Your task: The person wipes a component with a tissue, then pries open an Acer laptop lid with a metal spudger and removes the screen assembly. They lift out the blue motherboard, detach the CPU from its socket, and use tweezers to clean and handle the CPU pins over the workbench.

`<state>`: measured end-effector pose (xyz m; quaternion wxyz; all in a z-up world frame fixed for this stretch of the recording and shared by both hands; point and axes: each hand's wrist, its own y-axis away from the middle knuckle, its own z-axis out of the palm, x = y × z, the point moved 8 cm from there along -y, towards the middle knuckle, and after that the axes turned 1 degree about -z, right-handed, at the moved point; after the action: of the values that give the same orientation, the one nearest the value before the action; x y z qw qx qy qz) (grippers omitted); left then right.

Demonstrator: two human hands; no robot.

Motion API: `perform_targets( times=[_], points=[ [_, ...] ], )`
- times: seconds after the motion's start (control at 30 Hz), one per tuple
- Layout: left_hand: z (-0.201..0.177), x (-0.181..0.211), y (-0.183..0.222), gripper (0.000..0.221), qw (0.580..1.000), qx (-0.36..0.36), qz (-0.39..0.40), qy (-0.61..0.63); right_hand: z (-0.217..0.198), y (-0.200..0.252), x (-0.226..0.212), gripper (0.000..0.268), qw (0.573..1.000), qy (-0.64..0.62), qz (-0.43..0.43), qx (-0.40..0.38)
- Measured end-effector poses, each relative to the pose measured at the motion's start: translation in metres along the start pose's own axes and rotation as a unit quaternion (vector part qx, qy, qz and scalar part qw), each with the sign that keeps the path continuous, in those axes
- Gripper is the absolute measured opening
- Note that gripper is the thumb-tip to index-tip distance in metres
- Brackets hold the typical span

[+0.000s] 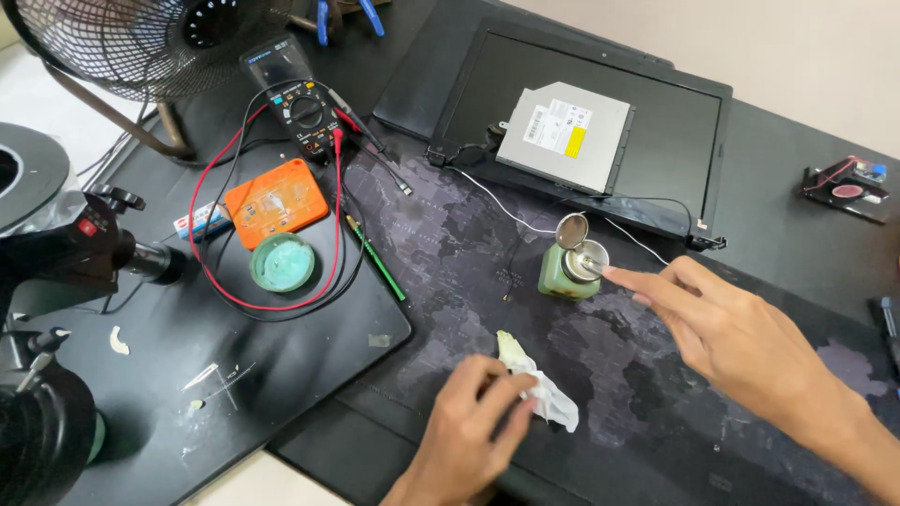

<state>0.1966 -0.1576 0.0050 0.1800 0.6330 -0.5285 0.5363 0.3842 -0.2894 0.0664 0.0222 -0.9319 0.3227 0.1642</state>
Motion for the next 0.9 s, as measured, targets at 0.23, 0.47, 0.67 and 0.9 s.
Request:
perform_targets(
  times=[0.23,0.47,0.67,0.9],
  points=[
    [0.031,0.012,0.006,0.029,0.983,-0.066,0.077,-0.151,0.001,0.018,0.003,0.047,0.996,-0.007,-0.029,0.081],
    [0.003,-0.029,-0.009,0.007,0.979,-0.035,-0.154,0.130,0.062,0.033,0.004,0.025,0.898,-0.438,0.004,-0.045],
    [-0.010,-0.040,-0.008,0.022,0.901,0.011,-0.212,0.378,0.094,0.029,-0.030,0.022,0.811,-0.555,0.063,-0.173],
    [-0.027,-0.026,-0.014,0.035,0.866,-0.003,-0.205,0.455,0.097,0.016,-0.034,0.021,0.810,-0.558,0.067,-0.167]
  ],
)
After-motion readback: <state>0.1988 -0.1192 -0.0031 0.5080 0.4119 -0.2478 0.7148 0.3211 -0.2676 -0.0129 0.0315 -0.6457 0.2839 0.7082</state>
